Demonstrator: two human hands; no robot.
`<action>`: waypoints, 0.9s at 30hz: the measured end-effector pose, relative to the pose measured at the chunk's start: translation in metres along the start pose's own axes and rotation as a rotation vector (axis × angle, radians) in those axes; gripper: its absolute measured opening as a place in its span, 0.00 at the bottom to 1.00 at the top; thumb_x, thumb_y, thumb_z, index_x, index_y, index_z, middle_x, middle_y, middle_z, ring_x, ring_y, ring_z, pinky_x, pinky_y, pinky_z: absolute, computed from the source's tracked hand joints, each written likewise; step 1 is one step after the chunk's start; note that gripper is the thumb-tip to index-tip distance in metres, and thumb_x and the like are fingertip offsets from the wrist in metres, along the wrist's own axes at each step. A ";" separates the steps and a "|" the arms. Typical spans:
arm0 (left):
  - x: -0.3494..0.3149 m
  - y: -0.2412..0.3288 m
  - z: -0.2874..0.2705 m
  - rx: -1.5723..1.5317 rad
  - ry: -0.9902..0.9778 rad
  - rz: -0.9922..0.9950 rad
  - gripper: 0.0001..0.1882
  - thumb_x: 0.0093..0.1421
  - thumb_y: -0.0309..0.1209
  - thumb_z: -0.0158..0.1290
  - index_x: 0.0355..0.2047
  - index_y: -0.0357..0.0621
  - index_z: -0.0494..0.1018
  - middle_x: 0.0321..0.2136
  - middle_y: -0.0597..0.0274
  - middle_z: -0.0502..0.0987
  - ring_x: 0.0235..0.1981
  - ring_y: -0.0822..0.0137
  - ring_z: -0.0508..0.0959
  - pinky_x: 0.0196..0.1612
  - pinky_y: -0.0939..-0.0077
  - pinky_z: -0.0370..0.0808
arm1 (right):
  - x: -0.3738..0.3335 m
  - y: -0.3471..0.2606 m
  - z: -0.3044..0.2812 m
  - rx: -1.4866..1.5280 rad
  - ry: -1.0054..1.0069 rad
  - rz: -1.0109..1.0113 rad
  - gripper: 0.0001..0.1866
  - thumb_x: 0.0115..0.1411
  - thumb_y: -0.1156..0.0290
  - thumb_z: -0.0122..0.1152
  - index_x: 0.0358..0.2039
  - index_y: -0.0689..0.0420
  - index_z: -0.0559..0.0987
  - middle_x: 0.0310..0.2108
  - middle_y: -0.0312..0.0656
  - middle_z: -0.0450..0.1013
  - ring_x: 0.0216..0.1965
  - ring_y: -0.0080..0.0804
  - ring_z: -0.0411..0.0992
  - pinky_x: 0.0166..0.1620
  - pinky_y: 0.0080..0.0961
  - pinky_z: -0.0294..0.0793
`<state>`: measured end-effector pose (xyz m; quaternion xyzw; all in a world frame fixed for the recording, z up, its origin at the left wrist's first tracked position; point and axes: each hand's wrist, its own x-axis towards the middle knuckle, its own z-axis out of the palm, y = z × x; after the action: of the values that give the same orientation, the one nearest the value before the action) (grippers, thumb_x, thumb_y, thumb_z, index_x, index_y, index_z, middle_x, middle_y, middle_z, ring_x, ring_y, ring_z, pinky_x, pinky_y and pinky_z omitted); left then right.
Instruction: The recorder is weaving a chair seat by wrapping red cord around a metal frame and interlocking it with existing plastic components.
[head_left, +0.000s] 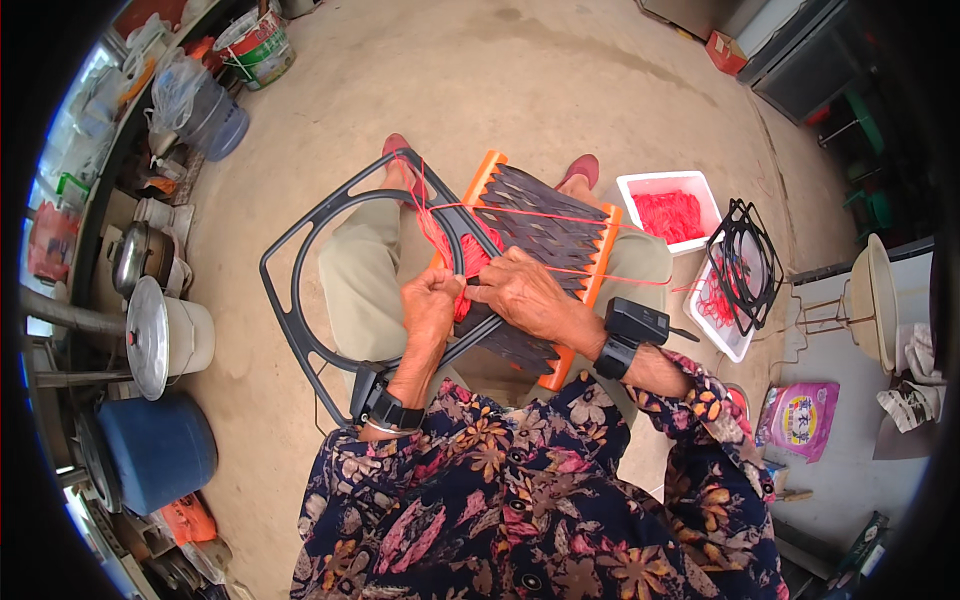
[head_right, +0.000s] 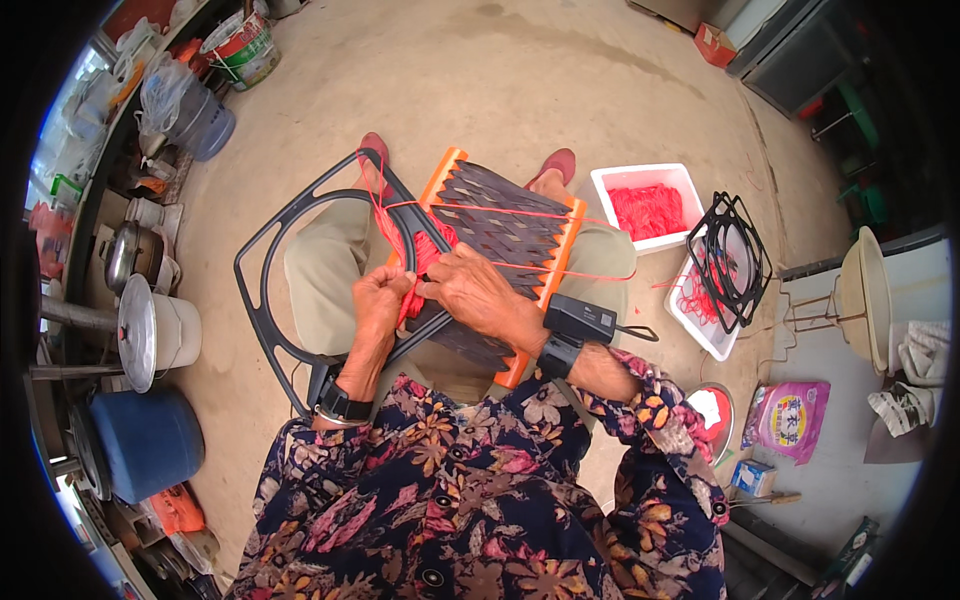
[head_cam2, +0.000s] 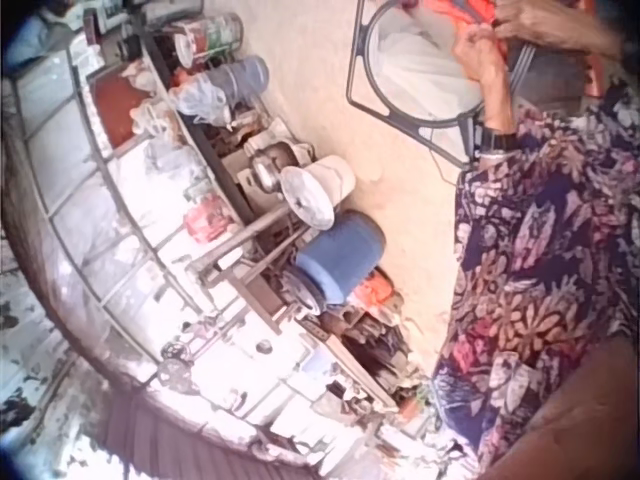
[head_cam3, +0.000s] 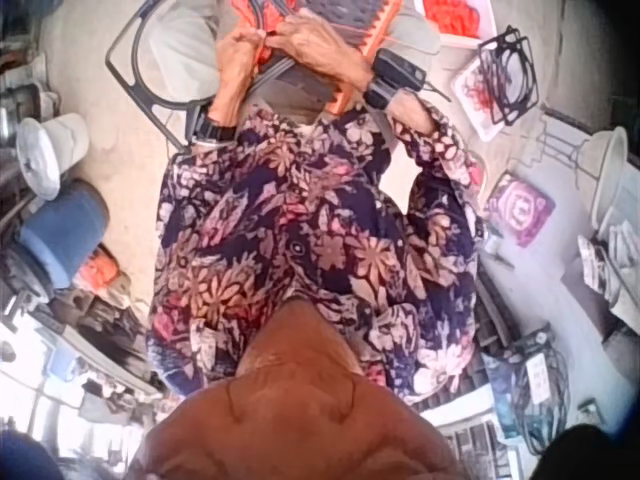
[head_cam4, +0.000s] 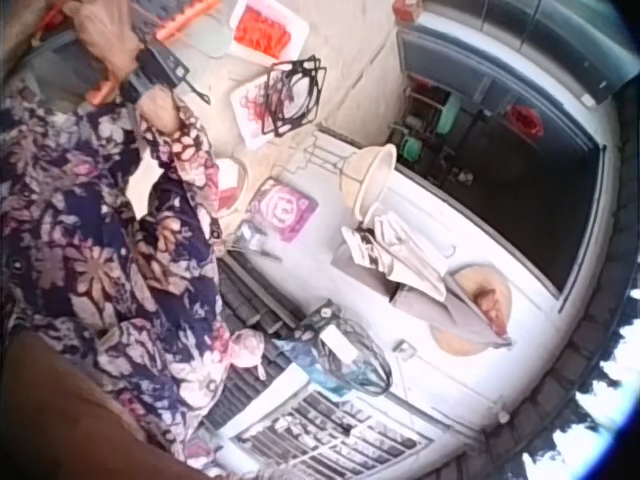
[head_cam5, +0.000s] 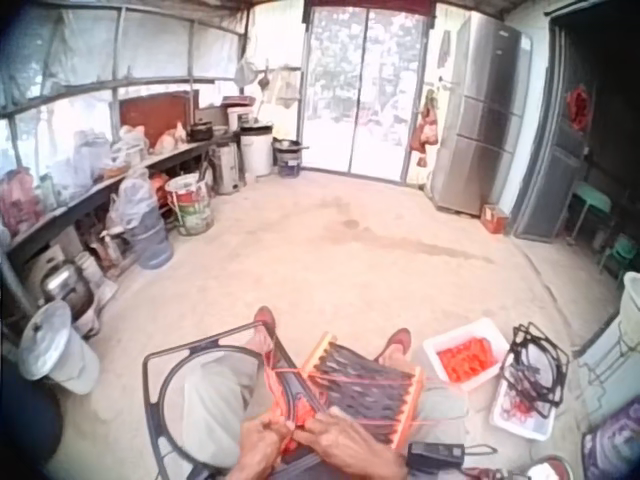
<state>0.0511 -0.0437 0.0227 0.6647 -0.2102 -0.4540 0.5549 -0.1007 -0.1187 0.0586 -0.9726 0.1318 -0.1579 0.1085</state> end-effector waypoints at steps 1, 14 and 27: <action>0.002 -0.001 -0.002 -0.001 0.002 0.000 0.05 0.53 0.23 0.57 0.24 0.35 0.74 0.16 0.70 0.72 0.17 0.81 0.67 0.19 0.82 0.62 | 0.003 0.001 0.001 -0.014 -0.026 -0.014 0.08 0.51 0.71 0.53 0.32 0.51 0.79 0.25 0.36 0.68 0.33 0.31 0.69 0.40 0.30 0.63; 0.013 0.014 -0.023 0.001 -0.027 -0.145 0.06 0.56 0.23 0.52 0.23 0.35 0.72 0.13 0.60 0.71 0.05 0.72 0.65 0.04 0.75 0.59 | 0.034 0.017 0.021 -0.030 -0.147 -0.215 0.08 0.52 0.70 0.54 0.34 0.56 0.76 0.26 0.38 0.70 0.33 0.33 0.71 0.43 0.28 0.65; -0.001 0.028 -0.038 -0.008 -0.155 -0.183 0.04 0.55 0.24 0.52 0.26 0.34 0.73 0.14 0.60 0.73 0.08 0.71 0.68 0.06 0.78 0.59 | 0.018 -0.002 -0.011 0.604 0.297 0.059 0.13 0.49 0.75 0.63 0.36 0.59 0.73 0.33 0.42 0.69 0.39 0.40 0.69 0.43 0.32 0.68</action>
<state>0.0884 -0.0307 0.0481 0.6419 -0.1889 -0.5535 0.4959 -0.0873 -0.1236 0.0741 -0.8588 0.1214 -0.3265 0.3757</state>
